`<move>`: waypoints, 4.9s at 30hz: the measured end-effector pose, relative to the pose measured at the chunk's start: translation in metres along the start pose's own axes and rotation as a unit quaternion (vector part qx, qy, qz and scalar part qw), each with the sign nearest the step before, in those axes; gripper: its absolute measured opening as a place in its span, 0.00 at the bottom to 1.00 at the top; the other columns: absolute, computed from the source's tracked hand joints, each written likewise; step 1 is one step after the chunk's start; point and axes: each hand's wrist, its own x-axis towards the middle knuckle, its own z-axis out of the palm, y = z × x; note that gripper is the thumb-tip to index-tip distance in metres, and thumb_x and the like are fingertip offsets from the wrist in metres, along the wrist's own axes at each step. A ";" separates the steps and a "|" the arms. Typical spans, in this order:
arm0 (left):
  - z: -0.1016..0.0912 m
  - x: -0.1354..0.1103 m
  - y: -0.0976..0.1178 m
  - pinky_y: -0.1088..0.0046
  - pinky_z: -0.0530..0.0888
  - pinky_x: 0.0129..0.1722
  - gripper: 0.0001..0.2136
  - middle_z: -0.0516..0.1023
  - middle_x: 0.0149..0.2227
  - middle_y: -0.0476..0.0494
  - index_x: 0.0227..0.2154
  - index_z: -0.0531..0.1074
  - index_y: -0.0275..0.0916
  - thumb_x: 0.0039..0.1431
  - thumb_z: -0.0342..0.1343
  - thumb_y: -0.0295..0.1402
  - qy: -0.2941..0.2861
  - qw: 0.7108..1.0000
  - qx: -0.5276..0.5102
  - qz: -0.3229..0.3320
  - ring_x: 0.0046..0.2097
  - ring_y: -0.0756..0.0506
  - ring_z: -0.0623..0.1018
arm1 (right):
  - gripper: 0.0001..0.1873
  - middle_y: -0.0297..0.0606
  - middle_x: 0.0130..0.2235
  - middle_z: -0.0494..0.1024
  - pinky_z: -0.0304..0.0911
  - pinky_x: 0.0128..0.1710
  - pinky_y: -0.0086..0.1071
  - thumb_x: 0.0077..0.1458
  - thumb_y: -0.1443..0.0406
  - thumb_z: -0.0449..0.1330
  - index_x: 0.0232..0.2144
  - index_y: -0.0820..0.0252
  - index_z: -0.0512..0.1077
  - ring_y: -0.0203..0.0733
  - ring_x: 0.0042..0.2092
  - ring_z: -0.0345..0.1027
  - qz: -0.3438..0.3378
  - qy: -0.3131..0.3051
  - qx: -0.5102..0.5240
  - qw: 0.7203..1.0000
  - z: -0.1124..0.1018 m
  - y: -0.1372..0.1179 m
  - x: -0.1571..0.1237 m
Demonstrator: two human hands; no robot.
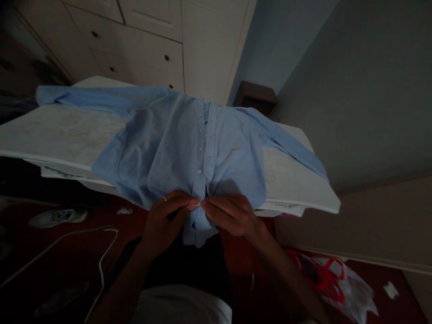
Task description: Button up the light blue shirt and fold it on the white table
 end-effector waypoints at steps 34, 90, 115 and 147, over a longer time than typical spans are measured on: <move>0.002 -0.004 -0.011 0.74 0.74 0.40 0.08 0.70 0.43 0.45 0.35 0.77 0.39 0.60 0.55 0.23 0.057 0.995 0.073 0.032 0.39 0.51 0.74 | 0.06 0.37 0.37 0.81 0.72 0.30 0.27 0.56 0.72 0.62 0.36 0.59 0.75 0.34 0.33 0.75 0.062 0.017 0.019 0.998 0.013 -0.012 -0.002; -0.011 0.004 -0.023 0.71 0.75 0.39 0.13 0.80 0.39 0.45 0.42 0.75 0.42 0.60 0.52 0.20 -0.021 0.985 0.031 0.171 0.40 0.49 0.77 | 0.10 0.40 0.36 0.80 0.70 0.34 0.37 0.57 0.73 0.58 0.41 0.59 0.74 0.40 0.35 0.75 0.151 0.077 0.153 0.974 0.031 -0.014 -0.005; -0.014 -0.001 -0.013 0.64 0.76 0.44 0.16 0.77 0.44 0.42 0.48 0.72 0.41 0.56 0.62 0.30 -0.040 0.987 0.024 0.151 0.44 0.46 0.76 | 0.19 0.40 0.36 0.79 0.72 0.33 0.37 0.54 0.74 0.61 0.47 0.56 0.70 0.42 0.36 0.75 0.131 0.078 0.120 0.981 0.028 -0.017 0.002; 0.000 -0.011 0.007 0.69 0.79 0.44 0.09 0.81 0.41 0.42 0.40 0.76 0.39 0.56 0.62 0.32 0.040 0.993 0.103 0.030 0.42 0.46 0.81 | 0.19 0.40 0.39 0.79 0.71 0.38 0.37 0.58 0.67 0.59 0.52 0.53 0.68 0.43 0.40 0.73 0.195 0.057 0.160 0.966 0.035 -0.024 0.002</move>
